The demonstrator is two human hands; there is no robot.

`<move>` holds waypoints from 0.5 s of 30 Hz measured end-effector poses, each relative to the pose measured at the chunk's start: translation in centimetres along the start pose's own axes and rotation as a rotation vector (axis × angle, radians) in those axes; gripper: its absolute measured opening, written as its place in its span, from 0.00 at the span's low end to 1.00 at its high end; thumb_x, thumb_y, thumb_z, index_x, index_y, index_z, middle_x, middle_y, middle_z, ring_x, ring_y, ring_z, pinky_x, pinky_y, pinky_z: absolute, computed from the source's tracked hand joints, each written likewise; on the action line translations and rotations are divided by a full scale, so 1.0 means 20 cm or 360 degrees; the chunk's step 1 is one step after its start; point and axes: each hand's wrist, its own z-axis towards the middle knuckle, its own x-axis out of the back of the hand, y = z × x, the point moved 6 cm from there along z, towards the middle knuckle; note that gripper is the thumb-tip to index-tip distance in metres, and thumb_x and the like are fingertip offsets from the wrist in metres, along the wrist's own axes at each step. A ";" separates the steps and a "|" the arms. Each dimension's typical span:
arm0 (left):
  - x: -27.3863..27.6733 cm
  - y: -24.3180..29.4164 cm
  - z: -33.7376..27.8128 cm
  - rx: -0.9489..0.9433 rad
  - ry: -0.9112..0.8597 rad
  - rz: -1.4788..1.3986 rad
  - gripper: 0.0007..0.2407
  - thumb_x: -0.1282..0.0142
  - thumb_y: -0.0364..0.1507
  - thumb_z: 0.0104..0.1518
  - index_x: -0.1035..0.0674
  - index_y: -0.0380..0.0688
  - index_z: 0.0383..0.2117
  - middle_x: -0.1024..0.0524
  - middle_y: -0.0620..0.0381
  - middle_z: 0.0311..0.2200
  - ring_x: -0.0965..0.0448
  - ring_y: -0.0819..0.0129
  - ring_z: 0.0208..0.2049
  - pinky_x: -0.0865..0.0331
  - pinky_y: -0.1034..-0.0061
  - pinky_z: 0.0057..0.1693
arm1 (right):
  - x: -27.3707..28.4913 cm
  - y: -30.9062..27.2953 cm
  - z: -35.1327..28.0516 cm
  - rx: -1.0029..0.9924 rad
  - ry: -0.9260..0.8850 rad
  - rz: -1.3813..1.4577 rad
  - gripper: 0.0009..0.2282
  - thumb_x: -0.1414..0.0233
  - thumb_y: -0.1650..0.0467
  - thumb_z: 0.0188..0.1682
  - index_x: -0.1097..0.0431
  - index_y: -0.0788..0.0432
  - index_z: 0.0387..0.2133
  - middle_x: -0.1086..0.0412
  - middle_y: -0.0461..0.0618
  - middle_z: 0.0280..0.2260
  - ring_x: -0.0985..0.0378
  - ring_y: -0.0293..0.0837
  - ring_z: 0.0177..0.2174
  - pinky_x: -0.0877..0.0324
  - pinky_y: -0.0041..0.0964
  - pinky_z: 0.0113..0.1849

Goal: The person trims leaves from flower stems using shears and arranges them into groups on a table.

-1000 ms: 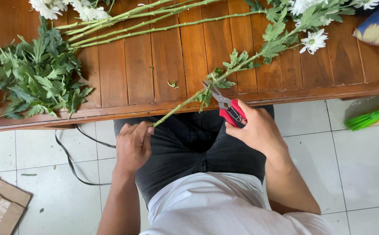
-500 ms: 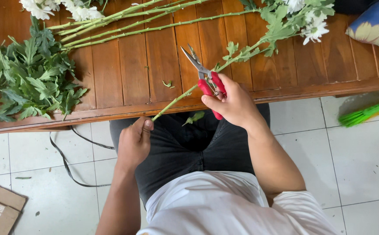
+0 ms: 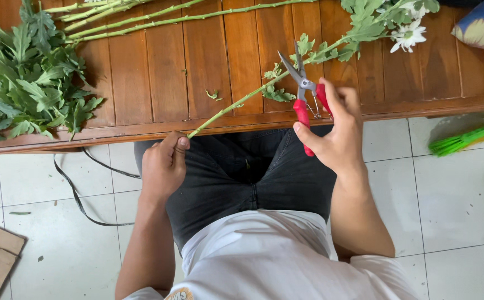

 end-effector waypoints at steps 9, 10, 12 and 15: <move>0.00 -0.03 0.02 -0.0188 0.0115 0.0431 0.08 0.50 0.33 0.69 0.24 0.51 0.31 0.29 0.57 0.16 0.25 0.52 0.23 0.36 0.64 0.39 | -0.20 -0.26 0.26 0.0380 -0.0128 -0.0428 0.36 0.32 0.61 0.36 0.36 0.67 0.58 0.38 0.60 0.48 0.34 0.59 0.48 0.42 0.56 0.52; 0.00 -0.02 0.03 -0.0178 0.0061 0.0487 0.08 0.54 0.32 0.71 0.27 0.49 0.33 0.31 0.61 0.16 0.29 0.57 0.22 0.41 0.66 0.39 | -0.25 -0.26 0.31 0.0388 -0.0282 -0.0616 0.36 0.34 0.57 0.39 0.37 0.65 0.57 0.39 0.57 0.50 0.37 0.56 0.51 0.44 0.57 0.55; 0.02 -0.01 0.03 -0.0188 0.0084 0.0512 0.07 0.53 0.32 0.70 0.26 0.50 0.33 0.31 0.60 0.16 0.29 0.56 0.22 0.41 0.66 0.39 | -0.33 -0.25 0.42 0.0372 -0.0365 -0.0681 0.38 0.35 0.54 0.40 0.37 0.67 0.57 0.39 0.56 0.48 0.35 0.56 0.49 0.42 0.56 0.54; 0.03 -0.02 0.02 -0.0218 0.0119 0.0585 0.07 0.51 0.34 0.70 0.24 0.52 0.34 0.30 0.60 0.18 0.28 0.57 0.24 0.40 0.65 0.39 | -0.48 -0.22 0.58 0.0228 -0.0567 -0.0752 0.38 0.37 0.52 0.42 0.36 0.68 0.57 0.38 0.55 0.45 0.33 0.56 0.47 0.39 0.56 0.52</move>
